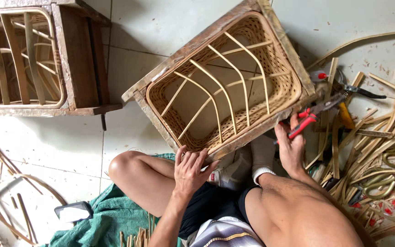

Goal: The person applies glue to the rim of a rectangular woven basket frame and presses curved bamboo strips into place. They use a hammer and pliers to secure the strips, then apply more glue along the edges and press the strips down again.

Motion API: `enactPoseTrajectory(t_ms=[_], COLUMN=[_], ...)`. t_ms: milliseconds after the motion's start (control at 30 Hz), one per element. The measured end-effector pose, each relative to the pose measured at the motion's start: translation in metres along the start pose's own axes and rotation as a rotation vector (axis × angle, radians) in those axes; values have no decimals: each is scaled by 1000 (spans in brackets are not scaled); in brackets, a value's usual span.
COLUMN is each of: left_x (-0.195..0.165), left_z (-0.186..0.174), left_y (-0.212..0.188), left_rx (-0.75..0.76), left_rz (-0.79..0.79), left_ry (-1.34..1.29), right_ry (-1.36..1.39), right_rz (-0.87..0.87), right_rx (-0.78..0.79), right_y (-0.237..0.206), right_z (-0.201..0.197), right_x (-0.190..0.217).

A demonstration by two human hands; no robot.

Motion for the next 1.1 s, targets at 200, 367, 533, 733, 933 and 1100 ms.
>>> enactPoseTrajectory(t_ms=[200,367,533,733,933,1100], left_x=[-29,-41,82,196,159,112], left_z=[15,27,-56,-23,-19,-7], left_y=[19,56,92,77,39,13], left_rx=[-39,-5,-257,191,150,219], left_rz=[-210,-150,-154,-785,-787,-867], left_ry=[-19,-152,267,4,77,-55], right_ry=[50,-158,-243,-249,-380,-616], right_rz=[-14,-219,-342,-417,-136,-191], right_rx=[-58,-23,-11,-10,236,459], right_y=[72,159,196,199,239,277], right_z=[14,14,12,14,39,76], right_x=[5,37,52,61,74,112])
Point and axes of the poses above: each hand's wrist, its own y-axis towards the middle knuckle, its own z-axis out of the palm, x = y × z, the point moved 8 cm from there along y, towards the middle knuckle, and after that the axes turned 6 degrees about x, right-handed, at the moved point
